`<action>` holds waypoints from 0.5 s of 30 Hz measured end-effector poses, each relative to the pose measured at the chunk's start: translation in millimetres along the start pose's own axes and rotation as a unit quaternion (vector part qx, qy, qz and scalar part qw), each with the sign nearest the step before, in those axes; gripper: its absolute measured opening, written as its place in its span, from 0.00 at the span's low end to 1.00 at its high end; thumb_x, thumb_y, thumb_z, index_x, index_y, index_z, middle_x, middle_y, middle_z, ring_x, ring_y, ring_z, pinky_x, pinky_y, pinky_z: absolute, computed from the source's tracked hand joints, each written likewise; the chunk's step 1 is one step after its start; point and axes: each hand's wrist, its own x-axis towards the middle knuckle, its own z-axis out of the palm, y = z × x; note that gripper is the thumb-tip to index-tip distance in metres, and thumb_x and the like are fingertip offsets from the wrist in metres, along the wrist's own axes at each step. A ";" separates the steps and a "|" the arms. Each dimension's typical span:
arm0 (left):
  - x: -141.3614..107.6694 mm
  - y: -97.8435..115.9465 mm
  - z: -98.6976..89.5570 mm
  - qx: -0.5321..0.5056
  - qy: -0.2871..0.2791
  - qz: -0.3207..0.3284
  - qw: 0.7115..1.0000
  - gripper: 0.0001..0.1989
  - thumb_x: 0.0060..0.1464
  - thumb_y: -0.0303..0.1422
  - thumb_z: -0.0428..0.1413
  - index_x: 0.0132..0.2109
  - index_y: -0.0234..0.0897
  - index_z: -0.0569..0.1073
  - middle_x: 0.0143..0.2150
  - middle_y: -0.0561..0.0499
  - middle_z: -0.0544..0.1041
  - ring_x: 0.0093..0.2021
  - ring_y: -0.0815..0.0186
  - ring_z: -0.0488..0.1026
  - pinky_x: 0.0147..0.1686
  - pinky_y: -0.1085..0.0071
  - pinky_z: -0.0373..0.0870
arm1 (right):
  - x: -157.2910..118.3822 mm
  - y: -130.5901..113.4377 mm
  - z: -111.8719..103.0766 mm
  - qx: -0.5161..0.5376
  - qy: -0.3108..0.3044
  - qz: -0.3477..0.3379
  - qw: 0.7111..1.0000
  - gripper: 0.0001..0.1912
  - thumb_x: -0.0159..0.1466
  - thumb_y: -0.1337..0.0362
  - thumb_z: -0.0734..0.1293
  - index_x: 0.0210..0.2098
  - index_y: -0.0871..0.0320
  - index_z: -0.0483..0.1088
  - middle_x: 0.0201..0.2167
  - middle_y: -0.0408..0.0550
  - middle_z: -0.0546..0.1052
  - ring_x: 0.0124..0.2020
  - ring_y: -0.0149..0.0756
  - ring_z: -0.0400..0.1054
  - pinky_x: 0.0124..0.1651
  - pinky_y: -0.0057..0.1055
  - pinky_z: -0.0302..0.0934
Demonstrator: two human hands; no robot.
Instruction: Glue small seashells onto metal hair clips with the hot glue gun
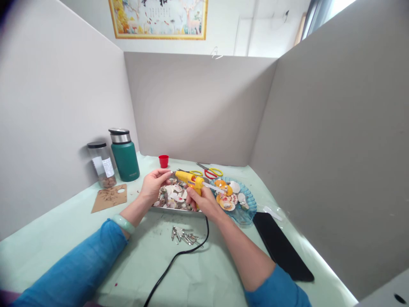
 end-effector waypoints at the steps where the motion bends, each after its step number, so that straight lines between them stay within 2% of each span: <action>1: 0.3 -0.6 -0.2 0.001 -0.001 0.001 1.000 0.17 0.38 0.36 0.66 0.35 0.30 0.74 0.26 0.51 0.76 0.21 0.74 0.68 0.25 0.75 0.67 | 0.0 0.0 0.1 0.000 -0.001 0.001 1.000 0.22 0.59 0.47 0.63 0.36 0.61 0.68 0.21 0.41 0.70 0.15 0.25 0.57 0.19 0.25 0.53; 8: 0.4 -0.7 0.1 0.000 0.002 0.000 1.000 0.17 0.36 0.35 0.66 0.34 0.31 0.74 0.24 0.52 0.75 0.20 0.73 0.69 0.24 0.75 0.66 | 0.9 1.5 -0.1 0.004 0.004 0.002 1.000 0.21 0.60 0.47 0.62 0.33 0.61 0.67 0.21 0.41 0.70 0.15 0.25 0.57 0.19 0.25 0.53; 15: 0.8 -1.6 -0.1 0.000 0.004 0.002 1.000 0.18 0.35 0.36 0.66 0.34 0.31 0.73 0.23 0.53 0.74 0.21 0.73 0.69 0.24 0.75 0.66 | 1.0 1.6 0.3 0.012 0.012 0.006 1.000 0.22 0.59 0.46 0.63 0.37 0.61 0.68 0.20 0.41 0.70 0.15 0.25 0.57 0.19 0.26 0.53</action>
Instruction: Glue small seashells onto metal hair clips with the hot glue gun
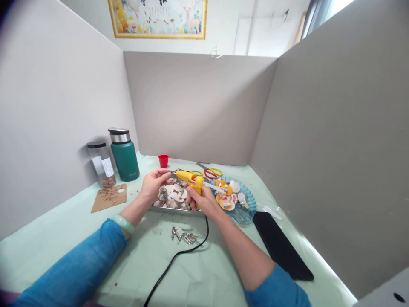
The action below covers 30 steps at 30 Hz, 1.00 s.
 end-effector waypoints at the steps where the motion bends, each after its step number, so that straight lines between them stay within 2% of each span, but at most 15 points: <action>1: -0.1 0.0 0.0 0.001 -0.001 0.000 1.000 0.18 0.35 0.36 0.66 0.34 0.31 0.73 0.23 0.53 0.74 0.21 0.73 0.69 0.24 0.75 0.66 | -0.1 -0.1 0.0 -0.001 0.000 -0.001 1.000 0.22 0.59 0.46 0.63 0.37 0.61 0.68 0.20 0.41 0.70 0.15 0.25 0.57 0.19 0.26 0.53; 6: -1.6 1.1 0.8 0.010 -0.006 0.004 1.000 0.17 0.37 0.35 0.66 0.34 0.31 0.73 0.22 0.53 0.73 0.20 0.73 0.69 0.24 0.75 0.66 | -0.5 -0.2 -0.1 -0.009 -0.007 -0.001 1.000 0.21 0.60 0.46 0.62 0.34 0.61 0.67 0.20 0.41 0.69 0.15 0.24 0.56 0.19 0.25 0.53; 21: 0.4 -2.7 -1.2 0.001 -0.004 0.002 1.000 0.16 0.38 0.35 0.65 0.34 0.31 0.73 0.24 0.53 0.74 0.20 0.73 0.69 0.24 0.75 0.66 | 0.1 1.0 0.3 -0.003 -0.004 0.003 1.000 0.23 0.59 0.46 0.63 0.37 0.61 0.68 0.20 0.41 0.70 0.15 0.25 0.57 0.19 0.25 0.54; 30: -0.7 0.4 -0.2 -0.008 0.001 -0.005 1.000 0.18 0.36 0.36 0.66 0.35 0.30 0.73 0.25 0.52 0.75 0.20 0.74 0.68 0.24 0.75 0.66 | 0.7 0.9 -0.7 -0.005 0.008 -0.001 1.000 0.20 0.60 0.48 0.62 0.34 0.61 0.68 0.20 0.42 0.70 0.15 0.24 0.57 0.19 0.25 0.53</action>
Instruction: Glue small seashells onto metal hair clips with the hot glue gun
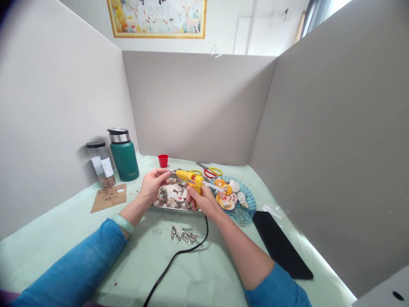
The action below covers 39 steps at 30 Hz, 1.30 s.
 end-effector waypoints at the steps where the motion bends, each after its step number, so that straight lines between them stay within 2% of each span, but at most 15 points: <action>1: -0.2 0.2 0.0 -0.001 0.001 0.000 1.000 0.19 0.36 0.36 0.67 0.35 0.30 0.73 0.25 0.52 0.75 0.20 0.74 0.68 0.24 0.75 0.66 | 0.0 -0.1 0.2 0.001 0.002 0.001 1.000 0.20 0.60 0.48 0.62 0.35 0.61 0.68 0.20 0.42 0.70 0.14 0.24 0.57 0.18 0.25 0.53; 16: 1.2 -1.6 -1.6 -0.001 -0.003 0.002 1.000 0.18 0.36 0.36 0.66 0.35 0.30 0.72 0.25 0.53 0.75 0.20 0.74 0.68 0.24 0.75 0.67 | 0.9 2.2 -0.6 -0.006 0.000 0.000 1.000 0.22 0.59 0.46 0.62 0.31 0.61 0.69 0.19 0.41 0.70 0.14 0.23 0.56 0.19 0.24 0.54; 21: 1.5 -2.6 -1.2 0.002 -0.009 0.008 1.000 0.17 0.38 0.35 0.66 0.35 0.30 0.72 0.24 0.53 0.74 0.20 0.74 0.68 0.24 0.76 0.66 | 1.2 4.2 -2.2 -0.008 -0.013 0.000 1.000 0.23 0.61 0.47 0.61 0.22 0.61 0.67 0.17 0.43 0.68 0.14 0.24 0.56 0.19 0.24 0.54; 24: 1.5 -2.9 -1.3 0.007 -0.011 0.010 1.000 0.17 0.38 0.35 0.65 0.35 0.30 0.73 0.23 0.54 0.73 0.20 0.74 0.68 0.24 0.75 0.66 | 0.9 3.4 -2.1 -0.013 -0.022 0.001 1.000 0.24 0.61 0.47 0.61 0.21 0.61 0.66 0.16 0.42 0.67 0.15 0.24 0.57 0.20 0.24 0.54; 34: -0.1 -0.5 0.0 0.005 -0.008 0.011 1.000 0.16 0.38 0.34 0.66 0.34 0.30 0.72 0.22 0.54 0.73 0.20 0.74 0.68 0.24 0.76 0.66 | 0.7 2.7 -1.5 -0.008 -0.020 0.000 1.000 0.23 0.61 0.47 0.61 0.23 0.61 0.67 0.18 0.43 0.68 0.15 0.24 0.56 0.20 0.24 0.54; 39: -0.9 0.3 0.0 0.006 -0.009 0.009 1.000 0.16 0.38 0.34 0.66 0.34 0.30 0.72 0.23 0.53 0.74 0.20 0.74 0.68 0.24 0.76 0.66 | 0.8 2.4 -0.4 0.006 -0.002 -0.001 1.000 0.21 0.60 0.47 0.62 0.33 0.61 0.68 0.20 0.41 0.70 0.14 0.24 0.56 0.19 0.24 0.54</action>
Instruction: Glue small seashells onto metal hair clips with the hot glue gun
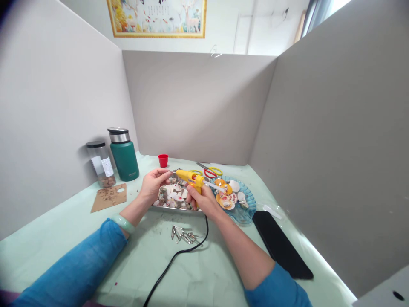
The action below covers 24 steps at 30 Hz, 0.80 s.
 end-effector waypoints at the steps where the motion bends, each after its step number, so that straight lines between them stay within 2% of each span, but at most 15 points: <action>1: 0.0 0.2 0.0 -0.001 0.001 -0.001 1.000 0.16 0.38 0.34 0.66 0.34 0.30 0.72 0.24 0.53 0.74 0.20 0.74 0.68 0.24 0.76 0.66 | -0.1 -0.2 0.2 0.000 0.001 0.001 1.000 0.21 0.60 0.47 0.62 0.35 0.61 0.68 0.20 0.41 0.70 0.14 0.24 0.56 0.18 0.24 0.54; 9: 0.1 2.1 0.8 -0.026 0.009 -0.009 1.000 0.17 0.38 0.35 0.66 0.35 0.30 0.72 0.27 0.52 0.75 0.21 0.75 0.68 0.25 0.75 0.67 | -1.3 -2.4 0.6 0.008 0.008 0.006 1.000 0.24 0.59 0.46 0.63 0.41 0.61 0.67 0.21 0.40 0.70 0.14 0.24 0.57 0.18 0.25 0.54; 16: -0.6 3.9 1.9 -0.034 0.011 -0.017 0.999 0.18 0.37 0.35 0.66 0.35 0.30 0.72 0.27 0.52 0.75 0.20 0.75 0.67 0.24 0.75 0.67 | -1.7 -2.8 -0.3 0.001 -0.012 0.002 1.000 0.22 0.59 0.46 0.63 0.34 0.62 0.68 0.21 0.41 0.70 0.15 0.24 0.57 0.19 0.25 0.55; 24: -1.2 4.2 1.9 -0.028 0.008 -0.017 0.999 0.18 0.36 0.36 0.66 0.34 0.30 0.73 0.26 0.53 0.75 0.21 0.75 0.68 0.25 0.75 0.67 | -1.3 -2.9 1.0 0.008 0.002 0.005 1.000 0.24 0.59 0.46 0.62 0.40 0.61 0.66 0.21 0.40 0.70 0.15 0.25 0.57 0.18 0.25 0.53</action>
